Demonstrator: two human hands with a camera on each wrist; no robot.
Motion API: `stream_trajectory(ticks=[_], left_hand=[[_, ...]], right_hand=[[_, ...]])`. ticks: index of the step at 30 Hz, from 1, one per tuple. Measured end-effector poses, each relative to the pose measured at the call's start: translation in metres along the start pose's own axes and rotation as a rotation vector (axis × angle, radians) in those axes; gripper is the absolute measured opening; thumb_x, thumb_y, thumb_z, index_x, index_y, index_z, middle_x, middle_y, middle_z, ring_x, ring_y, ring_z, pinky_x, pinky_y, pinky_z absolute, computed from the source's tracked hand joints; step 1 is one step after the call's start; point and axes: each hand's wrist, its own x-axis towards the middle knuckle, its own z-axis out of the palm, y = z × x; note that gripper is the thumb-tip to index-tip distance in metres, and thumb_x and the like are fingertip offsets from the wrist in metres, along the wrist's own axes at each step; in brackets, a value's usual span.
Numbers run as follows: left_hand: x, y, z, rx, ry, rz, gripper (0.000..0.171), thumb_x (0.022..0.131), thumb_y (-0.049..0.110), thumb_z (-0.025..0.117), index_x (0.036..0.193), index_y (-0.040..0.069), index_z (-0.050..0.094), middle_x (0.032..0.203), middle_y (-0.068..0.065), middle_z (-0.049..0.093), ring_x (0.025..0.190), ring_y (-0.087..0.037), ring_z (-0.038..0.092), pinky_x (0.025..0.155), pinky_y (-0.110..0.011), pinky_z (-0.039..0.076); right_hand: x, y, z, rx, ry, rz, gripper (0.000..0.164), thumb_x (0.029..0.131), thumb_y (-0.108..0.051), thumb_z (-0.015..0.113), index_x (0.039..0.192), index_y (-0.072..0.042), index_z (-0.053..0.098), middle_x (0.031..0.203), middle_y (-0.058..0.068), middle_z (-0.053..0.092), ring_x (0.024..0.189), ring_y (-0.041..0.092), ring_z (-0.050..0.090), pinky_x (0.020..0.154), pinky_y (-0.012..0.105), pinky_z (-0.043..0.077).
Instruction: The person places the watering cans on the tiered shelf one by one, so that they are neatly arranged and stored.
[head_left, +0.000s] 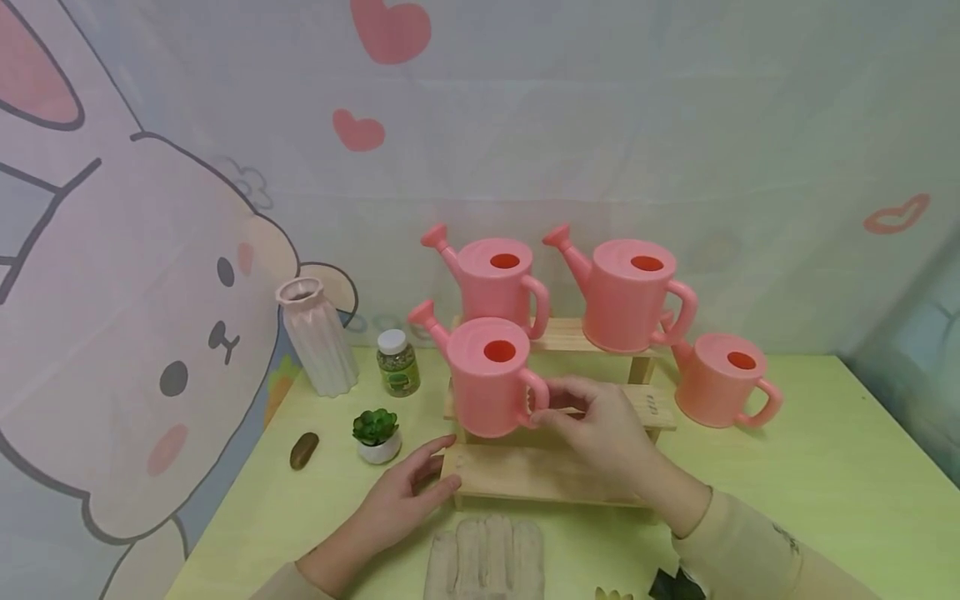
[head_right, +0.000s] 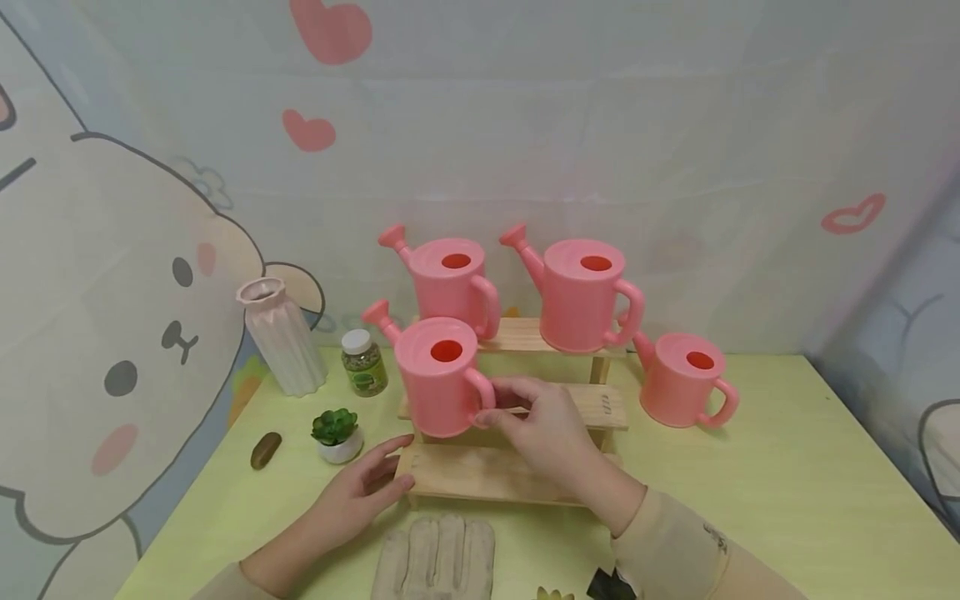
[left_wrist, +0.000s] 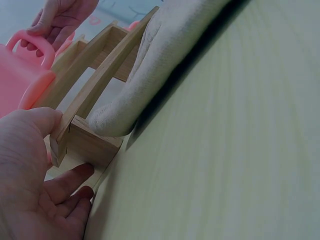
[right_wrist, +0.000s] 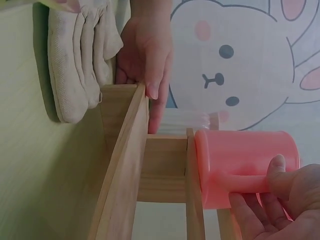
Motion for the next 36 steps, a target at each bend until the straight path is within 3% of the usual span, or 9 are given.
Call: stream_trajectory(ticks=[6, 13, 23, 27, 31, 36], left_hand=[[-0.001, 0.002, -0.001, 0.003, 0.002, -0.005, 0.056, 0.096, 0.045, 0.069, 0.148, 0.039, 0.049, 0.135, -0.004, 0.070, 0.131, -0.018, 0.063, 0.111, -0.033, 0.044], [-0.001, 0.002, 0.000, 0.007, 0.013, -0.015, 0.056, 0.096, 0.045, 0.070, 0.147, 0.039, 0.049, 0.134, -0.003, 0.070, 0.131, -0.018, 0.062, 0.113, -0.036, 0.043], [-0.001, 0.003, 0.000, 0.003, 0.008, -0.013, 0.056, 0.096, 0.044, 0.070, 0.147, 0.038, 0.049, 0.134, -0.003, 0.070, 0.131, -0.018, 0.063, 0.112, -0.034, 0.044], [-0.001, 0.002, 0.000, 0.009, 0.010, -0.010, 0.055, 0.096, 0.045, 0.070, 0.147, 0.040, 0.049, 0.133, -0.003, 0.071, 0.130, -0.017, 0.063, 0.111, -0.033, 0.045], [-0.001, 0.000, 0.000, 0.021, 0.013, 0.001, 0.055, 0.096, 0.045, 0.070, 0.147, 0.040, 0.049, 0.132, -0.002, 0.071, 0.130, -0.017, 0.063, 0.111, -0.034, 0.045], [0.000, 0.001, -0.001, 0.013, 0.004, 0.003, 0.056, 0.096, 0.045, 0.070, 0.148, 0.040, 0.048, 0.132, -0.001, 0.071, 0.129, -0.016, 0.064, 0.110, -0.031, 0.045]], right_hand=[[0.000, -0.001, 0.002, 0.014, -0.004, 0.017, 0.030, 0.087, -0.015, 0.082, 0.117, -0.019, 0.075, 0.108, 0.005, 0.078, 0.099, 0.013, 0.074, 0.087, 0.024, 0.059], [0.001, 0.000, 0.004, 0.017, 0.002, 0.004, 0.031, 0.087, -0.015, 0.082, 0.117, -0.013, 0.074, 0.109, 0.006, 0.078, 0.102, 0.014, 0.073, 0.088, 0.024, 0.059], [-0.007, 0.008, -0.006, 0.081, 0.026, -0.049, 0.036, 0.088, -0.021, 0.082, 0.121, -0.019, 0.068, 0.117, 0.005, 0.074, 0.109, 0.016, 0.072, 0.092, 0.026, 0.058], [-0.017, 0.009, -0.019, 0.057, 0.106, -0.079, 0.033, 0.091, -0.019, 0.079, 0.121, -0.014, 0.066, 0.115, 0.007, 0.072, 0.109, 0.016, 0.071, 0.091, 0.024, 0.058], [-0.029, 0.012, -0.034, 0.022, 0.237, -0.139, 0.027, 0.092, -0.010, 0.076, 0.118, -0.008, 0.066, 0.111, 0.007, 0.071, 0.104, 0.008, 0.071, 0.089, 0.020, 0.058], [-0.043, 0.024, -0.059, -0.020, 0.395, -0.218, 0.028, 0.090, 0.005, 0.073, 0.117, 0.003, 0.064, 0.106, -0.004, 0.071, 0.099, 0.000, 0.071, 0.087, 0.015, 0.056]])
